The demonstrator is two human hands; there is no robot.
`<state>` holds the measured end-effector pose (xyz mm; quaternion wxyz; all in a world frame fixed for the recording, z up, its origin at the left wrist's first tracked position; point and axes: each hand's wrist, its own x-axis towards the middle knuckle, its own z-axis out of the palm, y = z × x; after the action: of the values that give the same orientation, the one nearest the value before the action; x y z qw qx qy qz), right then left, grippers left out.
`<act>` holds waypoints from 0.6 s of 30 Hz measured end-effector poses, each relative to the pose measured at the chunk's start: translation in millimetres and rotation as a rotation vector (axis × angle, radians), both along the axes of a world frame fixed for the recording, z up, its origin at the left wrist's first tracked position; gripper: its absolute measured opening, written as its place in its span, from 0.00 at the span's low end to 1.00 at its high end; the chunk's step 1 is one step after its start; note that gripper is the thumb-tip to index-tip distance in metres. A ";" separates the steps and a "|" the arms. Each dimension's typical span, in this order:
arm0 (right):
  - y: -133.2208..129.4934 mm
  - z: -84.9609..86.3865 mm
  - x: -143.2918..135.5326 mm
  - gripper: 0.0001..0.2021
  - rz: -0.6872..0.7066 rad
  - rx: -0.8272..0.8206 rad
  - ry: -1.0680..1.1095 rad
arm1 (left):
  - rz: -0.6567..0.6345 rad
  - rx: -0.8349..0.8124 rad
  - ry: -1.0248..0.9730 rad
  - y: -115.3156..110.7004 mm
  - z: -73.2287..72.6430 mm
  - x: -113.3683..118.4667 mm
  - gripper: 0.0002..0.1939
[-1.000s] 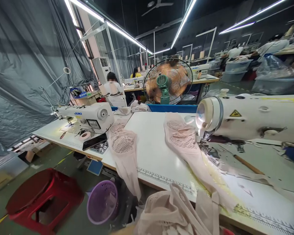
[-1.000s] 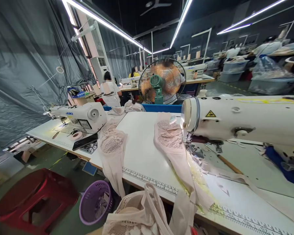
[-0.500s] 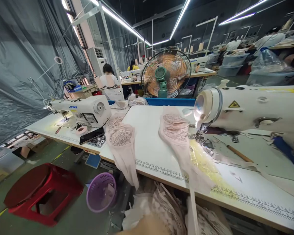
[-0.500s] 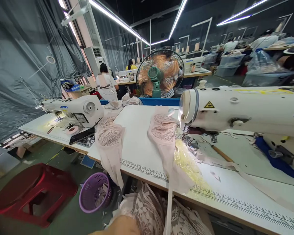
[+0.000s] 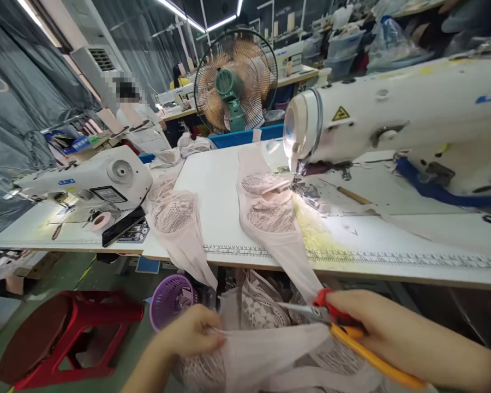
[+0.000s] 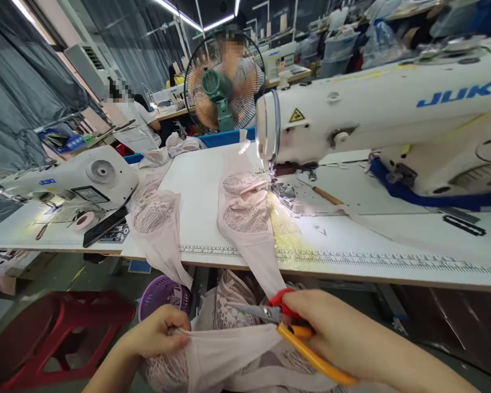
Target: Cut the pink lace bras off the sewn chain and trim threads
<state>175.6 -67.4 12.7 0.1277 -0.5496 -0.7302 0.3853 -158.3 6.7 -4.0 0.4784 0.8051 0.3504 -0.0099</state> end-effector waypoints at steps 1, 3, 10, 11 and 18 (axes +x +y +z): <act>4.6 4.1 0.7 0.11 0.020 -0.010 0.000 | -0.006 0.056 0.058 2.6 -2.7 3.4 0.09; 11.0 10.2 0.2 0.13 0.032 -0.021 0.006 | -0.043 0.196 0.148 4.3 -1.8 15.1 0.07; 12.5 22.4 -7.6 0.15 0.066 -0.021 0.041 | -0.160 0.293 -0.142 -13.4 14.8 88.5 0.11; 12.7 24.1 -7.6 0.15 0.075 -0.021 0.043 | -0.147 0.285 -0.197 -15.7 13.3 98.1 0.10; 19.9 28.1 -3.4 0.12 0.105 -0.029 0.030 | 0.086 -0.015 -0.382 -21.7 -2.1 125.0 0.05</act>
<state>172.3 -47.6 40.8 0.1103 -0.5066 -0.7501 0.4104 -33.3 -15.1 -6.1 0.5423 0.7730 0.2871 0.1609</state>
